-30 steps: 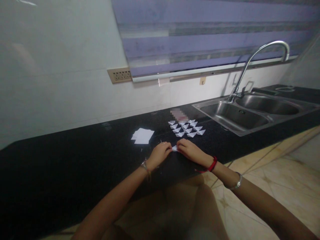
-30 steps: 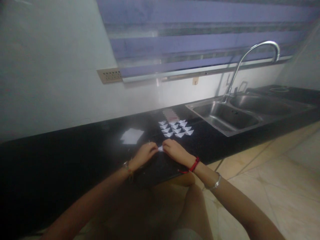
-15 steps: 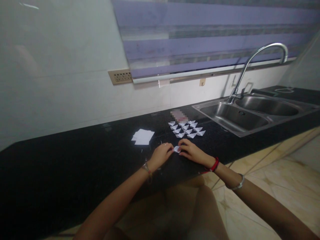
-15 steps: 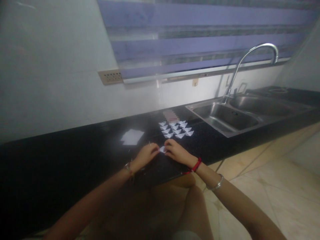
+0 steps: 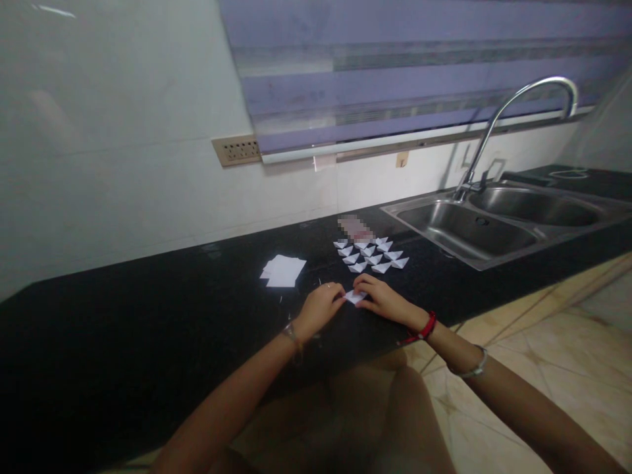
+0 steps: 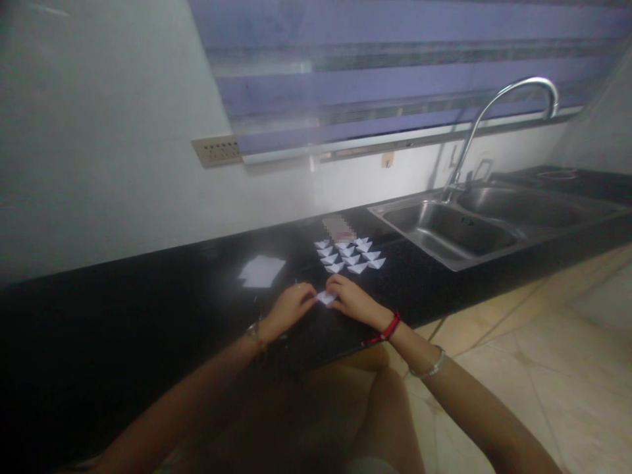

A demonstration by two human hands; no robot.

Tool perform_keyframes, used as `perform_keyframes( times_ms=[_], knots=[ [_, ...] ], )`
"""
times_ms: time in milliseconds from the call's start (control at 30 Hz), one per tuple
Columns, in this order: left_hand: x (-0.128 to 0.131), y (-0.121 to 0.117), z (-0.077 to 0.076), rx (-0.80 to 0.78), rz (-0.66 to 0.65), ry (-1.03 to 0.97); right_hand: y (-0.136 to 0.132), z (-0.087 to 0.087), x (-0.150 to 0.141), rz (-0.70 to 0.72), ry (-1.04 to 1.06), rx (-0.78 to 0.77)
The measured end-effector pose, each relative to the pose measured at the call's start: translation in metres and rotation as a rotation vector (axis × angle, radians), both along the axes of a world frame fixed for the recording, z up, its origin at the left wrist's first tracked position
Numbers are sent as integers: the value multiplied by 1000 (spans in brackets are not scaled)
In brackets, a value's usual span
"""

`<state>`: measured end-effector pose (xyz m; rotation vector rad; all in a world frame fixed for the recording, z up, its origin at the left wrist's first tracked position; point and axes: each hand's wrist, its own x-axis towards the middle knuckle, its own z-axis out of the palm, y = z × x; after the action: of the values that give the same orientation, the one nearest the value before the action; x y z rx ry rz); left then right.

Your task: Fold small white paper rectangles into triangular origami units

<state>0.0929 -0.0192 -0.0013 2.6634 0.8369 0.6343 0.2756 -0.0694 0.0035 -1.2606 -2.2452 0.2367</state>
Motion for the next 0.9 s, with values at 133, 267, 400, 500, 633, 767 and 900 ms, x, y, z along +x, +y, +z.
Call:
perform_keyframes(
  times_ms=[133,267,400,500,633,767,900],
  knots=[
    [0,1,-1,21,-15,0,3,2,2,46,-16,-41],
    [0,0,-1,21,-5,12,5,3,3,63,-8,-75],
    [-1,-1,1,26,-15,24,5,3,3,74,24,-83],
    [-1,-2,1,33,-26,25,5,4,3,81,32,-86],
    [-1,-1,-2,23,-29,17,7,11,4,98,14,-149],
    [0,0,-4,21,-48,2,14,17,2,104,-54,-197],
    [-1,1,-4,34,-42,-4,22,17,-6,73,-121,-153]
  ],
)
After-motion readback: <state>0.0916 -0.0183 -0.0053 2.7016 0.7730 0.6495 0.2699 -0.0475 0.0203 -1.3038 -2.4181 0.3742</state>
